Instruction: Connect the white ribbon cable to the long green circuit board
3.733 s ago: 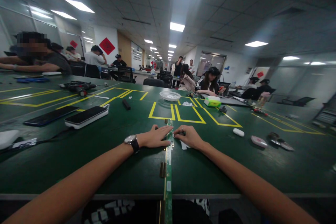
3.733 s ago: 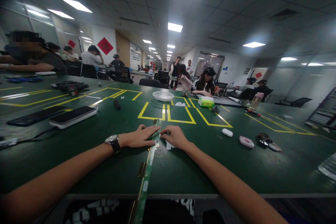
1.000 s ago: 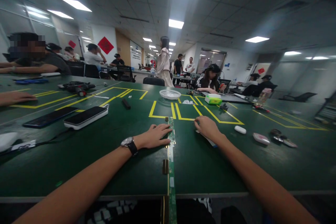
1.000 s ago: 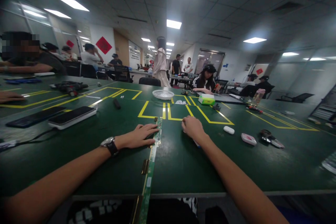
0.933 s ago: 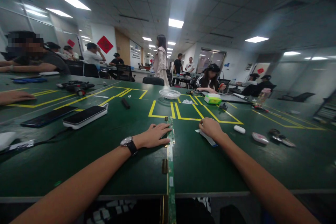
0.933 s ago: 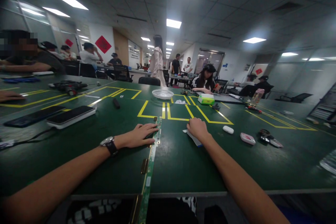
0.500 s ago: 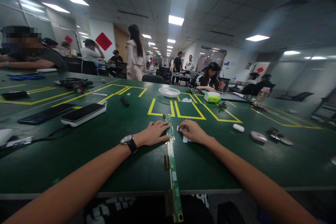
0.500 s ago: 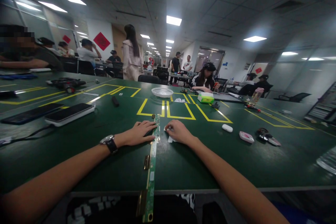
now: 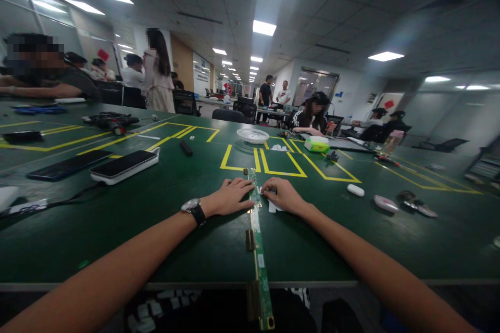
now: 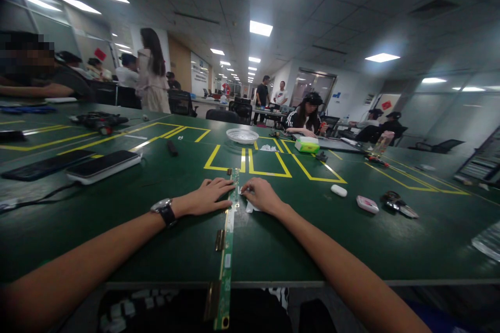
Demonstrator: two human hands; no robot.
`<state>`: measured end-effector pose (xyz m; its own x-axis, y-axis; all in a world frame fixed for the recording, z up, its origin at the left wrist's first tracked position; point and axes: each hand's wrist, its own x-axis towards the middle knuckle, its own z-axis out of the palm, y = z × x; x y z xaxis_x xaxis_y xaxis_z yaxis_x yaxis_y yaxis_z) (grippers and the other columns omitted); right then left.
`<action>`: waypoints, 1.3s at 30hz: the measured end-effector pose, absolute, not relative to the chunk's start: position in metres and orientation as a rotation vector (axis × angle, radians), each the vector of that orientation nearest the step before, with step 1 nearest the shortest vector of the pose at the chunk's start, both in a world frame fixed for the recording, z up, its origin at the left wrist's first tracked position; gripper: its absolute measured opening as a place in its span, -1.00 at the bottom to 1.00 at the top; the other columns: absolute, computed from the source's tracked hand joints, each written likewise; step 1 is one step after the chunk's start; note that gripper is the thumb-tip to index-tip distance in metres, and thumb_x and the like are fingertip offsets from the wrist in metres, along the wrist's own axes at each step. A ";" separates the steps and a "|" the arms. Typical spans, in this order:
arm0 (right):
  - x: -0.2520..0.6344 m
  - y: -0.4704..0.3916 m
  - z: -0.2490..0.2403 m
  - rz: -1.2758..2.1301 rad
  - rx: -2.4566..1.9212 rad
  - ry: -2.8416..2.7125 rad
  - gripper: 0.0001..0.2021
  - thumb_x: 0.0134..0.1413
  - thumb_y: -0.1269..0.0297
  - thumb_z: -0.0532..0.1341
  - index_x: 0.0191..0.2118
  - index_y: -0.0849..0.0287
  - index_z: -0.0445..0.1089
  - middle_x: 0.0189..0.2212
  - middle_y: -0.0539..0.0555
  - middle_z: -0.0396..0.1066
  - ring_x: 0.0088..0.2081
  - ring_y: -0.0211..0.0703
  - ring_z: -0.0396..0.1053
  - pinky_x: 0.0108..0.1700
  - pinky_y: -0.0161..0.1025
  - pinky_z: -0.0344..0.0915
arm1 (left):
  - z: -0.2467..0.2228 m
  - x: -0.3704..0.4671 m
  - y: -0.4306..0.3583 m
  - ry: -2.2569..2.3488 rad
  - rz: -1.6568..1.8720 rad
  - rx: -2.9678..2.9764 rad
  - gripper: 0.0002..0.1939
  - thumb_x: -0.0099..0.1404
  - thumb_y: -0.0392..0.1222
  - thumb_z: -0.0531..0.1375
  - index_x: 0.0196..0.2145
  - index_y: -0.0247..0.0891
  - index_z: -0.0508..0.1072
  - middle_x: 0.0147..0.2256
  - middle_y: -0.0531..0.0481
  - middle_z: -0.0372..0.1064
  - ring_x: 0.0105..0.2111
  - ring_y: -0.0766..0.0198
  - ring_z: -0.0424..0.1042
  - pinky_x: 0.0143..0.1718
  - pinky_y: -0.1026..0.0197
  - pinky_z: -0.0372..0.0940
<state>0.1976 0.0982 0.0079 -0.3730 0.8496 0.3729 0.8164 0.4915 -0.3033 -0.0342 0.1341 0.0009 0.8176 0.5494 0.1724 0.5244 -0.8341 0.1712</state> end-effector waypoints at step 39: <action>0.227 0.109 0.016 0.081 -1.265 -2.553 -0.61 0.19 0.53 0.09 0.06 0.06 0.44 0.13 0.04 0.39 0.15 -0.18 0.32 0.22 -0.19 0.16 | 0.015 -0.039 0.144 0.883 0.898 2.685 -0.76 0.47 -0.06 0.00 -0.06 -0.18 0.36 0.08 -0.07 0.34 0.12 0.04 0.23 0.11 -0.06 0.07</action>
<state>0.2268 0.1089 0.0159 -0.5722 0.7865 0.2322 0.7703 0.6127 -0.1770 -0.0394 0.1444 0.0145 0.6418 0.5881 0.4921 0.4820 -0.8085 0.3376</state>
